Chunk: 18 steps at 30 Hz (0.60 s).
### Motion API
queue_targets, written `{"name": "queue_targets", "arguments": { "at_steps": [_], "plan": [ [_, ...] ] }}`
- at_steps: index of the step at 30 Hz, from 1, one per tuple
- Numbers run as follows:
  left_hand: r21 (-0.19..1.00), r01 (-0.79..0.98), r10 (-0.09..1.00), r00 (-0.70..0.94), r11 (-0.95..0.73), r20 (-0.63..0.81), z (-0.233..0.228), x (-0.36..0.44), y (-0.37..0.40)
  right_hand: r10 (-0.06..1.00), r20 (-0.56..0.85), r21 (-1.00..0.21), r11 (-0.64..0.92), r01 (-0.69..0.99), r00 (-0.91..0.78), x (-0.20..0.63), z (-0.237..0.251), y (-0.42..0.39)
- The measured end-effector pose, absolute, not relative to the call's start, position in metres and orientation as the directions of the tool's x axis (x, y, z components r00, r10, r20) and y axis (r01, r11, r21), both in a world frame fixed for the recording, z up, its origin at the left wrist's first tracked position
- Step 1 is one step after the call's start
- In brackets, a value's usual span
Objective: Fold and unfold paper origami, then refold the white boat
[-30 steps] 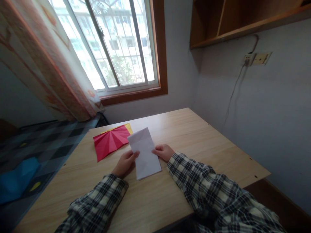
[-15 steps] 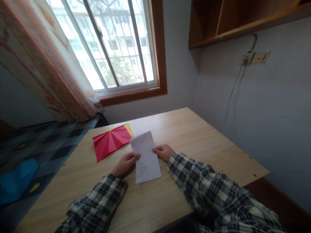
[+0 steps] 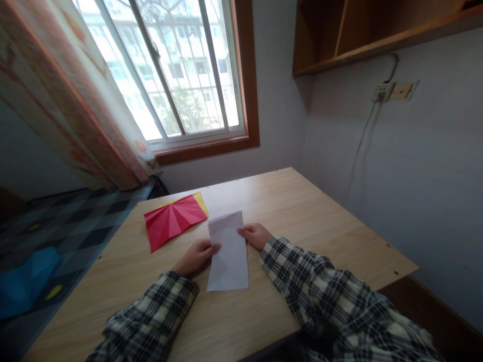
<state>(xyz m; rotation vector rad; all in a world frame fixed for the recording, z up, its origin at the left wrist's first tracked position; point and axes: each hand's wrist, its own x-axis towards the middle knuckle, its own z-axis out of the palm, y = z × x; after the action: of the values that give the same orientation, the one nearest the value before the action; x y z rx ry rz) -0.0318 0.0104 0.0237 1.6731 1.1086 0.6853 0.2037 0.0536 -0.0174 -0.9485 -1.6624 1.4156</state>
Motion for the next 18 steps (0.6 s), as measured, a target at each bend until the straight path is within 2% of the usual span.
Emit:
{"name": "queue_targets", "arguments": {
  "at_steps": [18],
  "plan": [
    [0.894,0.413,0.858,0.509,-0.17,-0.072,0.019,-0.0298,0.0112,0.915,0.1,-0.995,0.102,-0.015,-0.39,0.2064,-0.0113,0.0553]
  ]
}}
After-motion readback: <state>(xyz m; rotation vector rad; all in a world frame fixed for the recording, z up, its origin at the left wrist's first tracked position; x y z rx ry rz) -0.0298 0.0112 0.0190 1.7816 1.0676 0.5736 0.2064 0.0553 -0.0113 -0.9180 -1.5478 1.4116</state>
